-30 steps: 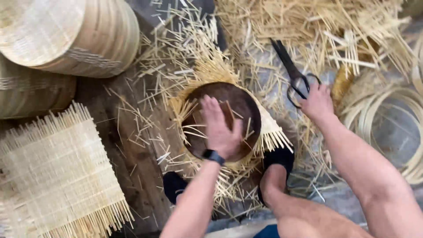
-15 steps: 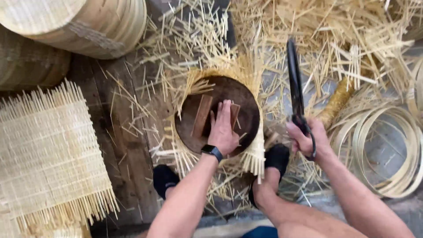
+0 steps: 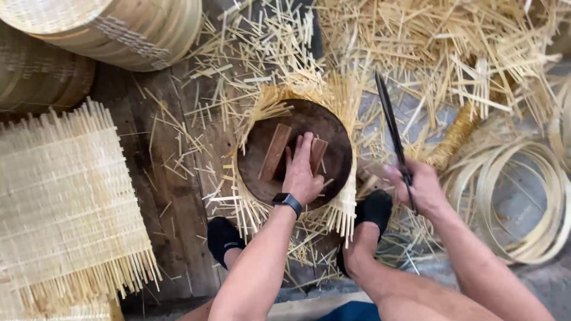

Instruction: The person sits on the floor of a bamboo craft workshop and trims protruding bamboo stick ends with shears over a round wooden form. They then weave and press a bamboo mat, fit a bent bamboo rim hoop around it, and hold up the finished round woven sieve lid.

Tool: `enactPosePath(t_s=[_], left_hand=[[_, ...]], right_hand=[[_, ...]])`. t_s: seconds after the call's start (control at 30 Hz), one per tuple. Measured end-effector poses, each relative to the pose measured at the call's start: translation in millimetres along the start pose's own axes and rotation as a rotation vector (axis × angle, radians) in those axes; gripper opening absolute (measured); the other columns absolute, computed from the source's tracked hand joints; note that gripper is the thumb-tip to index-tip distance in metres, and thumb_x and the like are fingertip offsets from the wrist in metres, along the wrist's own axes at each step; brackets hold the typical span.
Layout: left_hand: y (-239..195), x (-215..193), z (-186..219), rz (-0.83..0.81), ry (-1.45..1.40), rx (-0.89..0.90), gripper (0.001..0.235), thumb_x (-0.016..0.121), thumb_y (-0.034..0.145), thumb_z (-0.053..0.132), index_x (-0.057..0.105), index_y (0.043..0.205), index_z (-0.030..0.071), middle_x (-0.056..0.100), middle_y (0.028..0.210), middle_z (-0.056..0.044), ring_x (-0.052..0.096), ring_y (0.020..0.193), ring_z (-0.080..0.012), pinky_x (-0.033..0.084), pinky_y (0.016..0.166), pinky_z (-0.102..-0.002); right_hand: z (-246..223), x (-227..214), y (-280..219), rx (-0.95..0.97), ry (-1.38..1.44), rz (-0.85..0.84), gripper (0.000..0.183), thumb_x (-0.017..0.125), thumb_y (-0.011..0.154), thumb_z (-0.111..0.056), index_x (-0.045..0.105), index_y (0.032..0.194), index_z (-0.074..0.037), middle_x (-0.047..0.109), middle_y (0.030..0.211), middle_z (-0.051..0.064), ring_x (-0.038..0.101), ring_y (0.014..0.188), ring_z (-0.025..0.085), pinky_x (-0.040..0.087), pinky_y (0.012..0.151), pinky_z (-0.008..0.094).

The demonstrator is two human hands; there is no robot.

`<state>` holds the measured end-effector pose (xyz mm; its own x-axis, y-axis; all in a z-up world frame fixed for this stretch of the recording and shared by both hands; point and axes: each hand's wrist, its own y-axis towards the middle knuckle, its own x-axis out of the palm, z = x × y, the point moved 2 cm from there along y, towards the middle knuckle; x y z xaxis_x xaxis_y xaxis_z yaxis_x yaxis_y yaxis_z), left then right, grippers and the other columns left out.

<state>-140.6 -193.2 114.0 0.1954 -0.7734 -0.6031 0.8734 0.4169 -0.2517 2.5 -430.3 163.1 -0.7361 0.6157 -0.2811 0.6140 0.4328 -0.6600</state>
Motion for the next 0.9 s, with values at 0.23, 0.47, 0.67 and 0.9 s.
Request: enactPosePath(t_s=[0.23, 0.47, 0.67, 0.9], left_hand=[[2, 9, 23, 0.064, -0.054, 0.015, 0.108, 0.067, 0.067, -0.001, 0.017, 0.162, 0.013, 0.030, 0.166, -0.021, 0.020, 0.157, -0.0382, 0.007, 0.127, -0.057], [5, 5, 25, 0.029, -0.016, 0.007, 0.108, 0.066, 0.067, -0.001, 0.016, 0.162, 0.012, 0.029, 0.166, -0.021, 0.019, 0.157, -0.0390, 0.008, 0.127, -0.056], [3, 4, 29, 0.033, 0.000, 0.011, 0.108, 0.069, 0.067, 0.000, 0.017, 0.161, 0.011, 0.031, 0.165, -0.021, 0.020, 0.156, -0.0398, 0.009, 0.127, -0.056], [2, -10, 24, -0.107, 0.122, 0.057, 0.107, 0.066, 0.067, -0.001, 0.018, 0.162, 0.012, 0.035, 0.164, -0.018, 0.023, 0.156, -0.0377, 0.014, 0.127, -0.053]], right_hand=[[50, -6, 12, -0.248, -0.863, 0.296, 0.060, 0.068, 0.086, -0.061, 0.063, 0.084, -0.001, 0.063, 0.092, 0.022, 0.062, 0.097, 0.038, 0.052, 0.081, 0.050], [21, -1, 56, -0.122, -1.082, 0.264, 0.049, 0.061, 0.087, -0.049, 0.066, 0.096, -0.001, 0.065, 0.093, 0.017, 0.064, 0.090, 0.031, 0.054, 0.078, 0.045], [24, -6, 88, -0.342, -1.204, 0.417, 0.045, 0.059, 0.090, -0.048, 0.068, 0.090, -0.004, 0.064, 0.083, 0.012, 0.063, 0.079, 0.025, 0.053, 0.069, 0.039], [44, -23, 123, -0.480, -1.230, 0.424, 0.028, 0.057, 0.098, -0.028, 0.067, 0.078, -0.010, 0.060, 0.071, 0.006, 0.057, 0.065, 0.020, 0.050, 0.063, 0.040]])
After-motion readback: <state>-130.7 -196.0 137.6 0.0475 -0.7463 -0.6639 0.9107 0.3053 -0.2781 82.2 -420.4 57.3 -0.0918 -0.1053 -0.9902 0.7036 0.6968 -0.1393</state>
